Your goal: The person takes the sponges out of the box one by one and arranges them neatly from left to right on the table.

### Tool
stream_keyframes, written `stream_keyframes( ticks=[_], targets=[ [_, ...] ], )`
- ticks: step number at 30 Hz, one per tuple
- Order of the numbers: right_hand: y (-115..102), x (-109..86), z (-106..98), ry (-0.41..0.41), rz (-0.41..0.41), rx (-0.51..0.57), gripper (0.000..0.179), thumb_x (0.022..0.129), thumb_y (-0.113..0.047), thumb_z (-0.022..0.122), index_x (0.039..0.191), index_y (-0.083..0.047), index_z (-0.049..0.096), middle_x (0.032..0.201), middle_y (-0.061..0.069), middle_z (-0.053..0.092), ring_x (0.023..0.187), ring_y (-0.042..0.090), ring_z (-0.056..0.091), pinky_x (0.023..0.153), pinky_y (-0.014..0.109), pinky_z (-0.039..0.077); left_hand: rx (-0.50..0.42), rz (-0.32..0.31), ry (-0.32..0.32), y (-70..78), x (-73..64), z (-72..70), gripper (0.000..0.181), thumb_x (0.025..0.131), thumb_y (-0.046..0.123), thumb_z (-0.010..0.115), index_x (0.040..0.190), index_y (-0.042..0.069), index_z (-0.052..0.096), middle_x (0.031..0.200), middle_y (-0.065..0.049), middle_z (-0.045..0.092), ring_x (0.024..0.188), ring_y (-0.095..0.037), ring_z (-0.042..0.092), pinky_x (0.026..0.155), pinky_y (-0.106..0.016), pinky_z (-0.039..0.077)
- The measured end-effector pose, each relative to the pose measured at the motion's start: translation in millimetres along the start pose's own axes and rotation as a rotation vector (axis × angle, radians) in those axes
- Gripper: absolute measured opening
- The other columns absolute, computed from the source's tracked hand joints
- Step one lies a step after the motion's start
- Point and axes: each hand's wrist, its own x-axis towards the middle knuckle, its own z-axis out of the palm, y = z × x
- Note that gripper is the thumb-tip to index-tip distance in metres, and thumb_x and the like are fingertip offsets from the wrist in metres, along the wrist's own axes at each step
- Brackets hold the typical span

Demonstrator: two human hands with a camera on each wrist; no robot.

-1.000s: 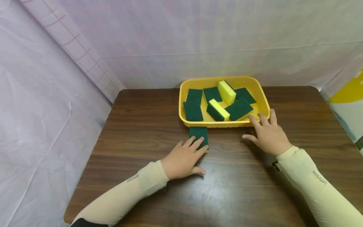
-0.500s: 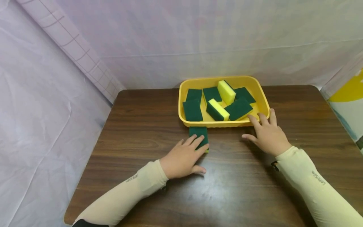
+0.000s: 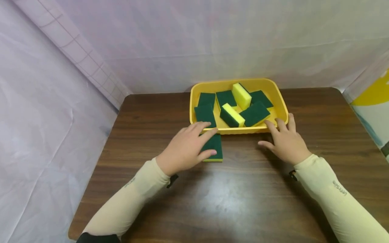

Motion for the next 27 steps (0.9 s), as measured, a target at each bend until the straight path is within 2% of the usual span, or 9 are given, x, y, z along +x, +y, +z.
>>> stream_keyframes(
  ticks=[4,5,7,9,11,14,17,22,27],
  targets=[
    [-0.3,1.1,-1.6,0.006,0.0,-0.002,0.085,0.099,-0.048,0.08,0.158,0.001,0.044,0.149,0.041,0.041,0.147,0.075,0.012,0.081,0.079,0.052,0.004,-0.016,0.106,-12.0,7.5,-18.3,0.063,0.107,0.044,0.071,0.157,0.009,0.058,0.154,-0.019,0.056,0.14,-0.036,0.055,0.11,-0.057,0.048],
    [-0.2,1.1,-1.8,0.007,0.0,-0.001,0.084,0.099,-0.048,0.08,0.158,0.001,0.044,0.149,0.041,0.041,0.147,0.075,0.012,0.08,0.079,0.052,0.009,-0.019,0.12,-15.3,10.7,-21.1,0.061,0.107,0.043,0.071,0.157,0.009,0.058,0.154,-0.018,0.056,0.139,-0.037,0.056,0.11,-0.057,0.048],
    [0.0,1.0,-2.2,0.012,0.001,0.0,0.083,0.099,-0.047,0.08,0.158,0.001,0.044,0.148,0.041,0.041,0.147,0.075,0.012,0.08,0.079,0.052,0.018,-0.037,0.109,-22.5,17.9,-25.1,0.062,0.108,0.044,0.068,0.158,0.01,0.057,0.156,-0.018,0.055,0.141,-0.036,0.055,0.112,-0.06,0.045],
    [0.1,0.8,-2.5,0.009,0.007,0.003,0.083,0.099,-0.047,0.08,0.158,0.0,0.044,0.149,0.041,0.041,0.147,0.075,0.012,0.081,0.08,0.051,0.023,-0.069,0.062,-29.5,26.6,-25.3,0.064,0.109,0.047,0.066,0.161,0.012,0.054,0.16,-0.016,0.052,0.146,-0.035,0.051,0.116,-0.064,0.039],
    [0.0,0.7,-2.8,-0.001,0.016,0.004,0.084,0.1,-0.047,0.079,0.159,0.0,0.043,0.15,0.041,0.04,0.148,0.074,0.01,0.083,0.08,0.051,0.019,-0.111,-0.018,-37.2,36.0,-21.7,0.067,0.11,0.051,0.062,0.165,0.016,0.049,0.166,-0.014,0.046,0.152,-0.033,0.044,0.12,-0.068,0.031],
    [0.1,0.7,-2.6,-0.009,0.018,0.005,0.084,0.1,-0.048,0.078,0.159,0.0,0.043,0.15,0.041,0.039,0.148,0.074,0.01,0.084,0.081,0.05,0.0,-0.176,-0.149,-47.5,49.7,-12.4,0.072,0.11,0.058,0.057,0.17,0.021,0.04,0.174,-0.012,0.034,0.159,-0.033,0.032,0.122,-0.073,0.02],
    [0.8,0.8,-2.0,-0.018,0.019,0.007,0.084,0.101,-0.048,0.077,0.16,0.0,0.042,0.151,0.041,0.038,0.148,0.074,0.009,0.085,0.081,0.05,-0.028,-0.21,-0.234,-55.5,62.0,-2.7,0.073,0.111,0.059,0.052,0.172,0.023,0.035,0.177,-0.012,0.026,0.162,-0.036,0.025,0.123,-0.074,0.015],
    [1.6,0.8,-0.4,-0.016,0.021,0.007,0.084,0.101,-0.048,0.077,0.162,-0.001,0.041,0.152,0.04,0.038,0.149,0.073,0.008,0.085,0.08,0.05,-0.054,-0.239,-0.274,-63.7,77.2,8.4,0.066,0.114,0.054,0.048,0.172,0.026,0.035,0.177,-0.012,0.026,0.162,-0.038,0.024,0.122,-0.076,0.014],
    [1.8,0.5,1.0,-0.003,0.013,0.006,0.084,0.101,-0.047,0.078,0.161,-0.002,0.042,0.151,0.039,0.039,0.148,0.074,0.01,0.083,0.08,0.051,-0.058,-0.258,-0.319,-67.9,84.8,16.8,0.064,0.114,0.054,0.047,0.172,0.027,0.036,0.177,-0.011,0.027,0.162,-0.038,0.023,0.122,-0.076,0.014]
  ],
)
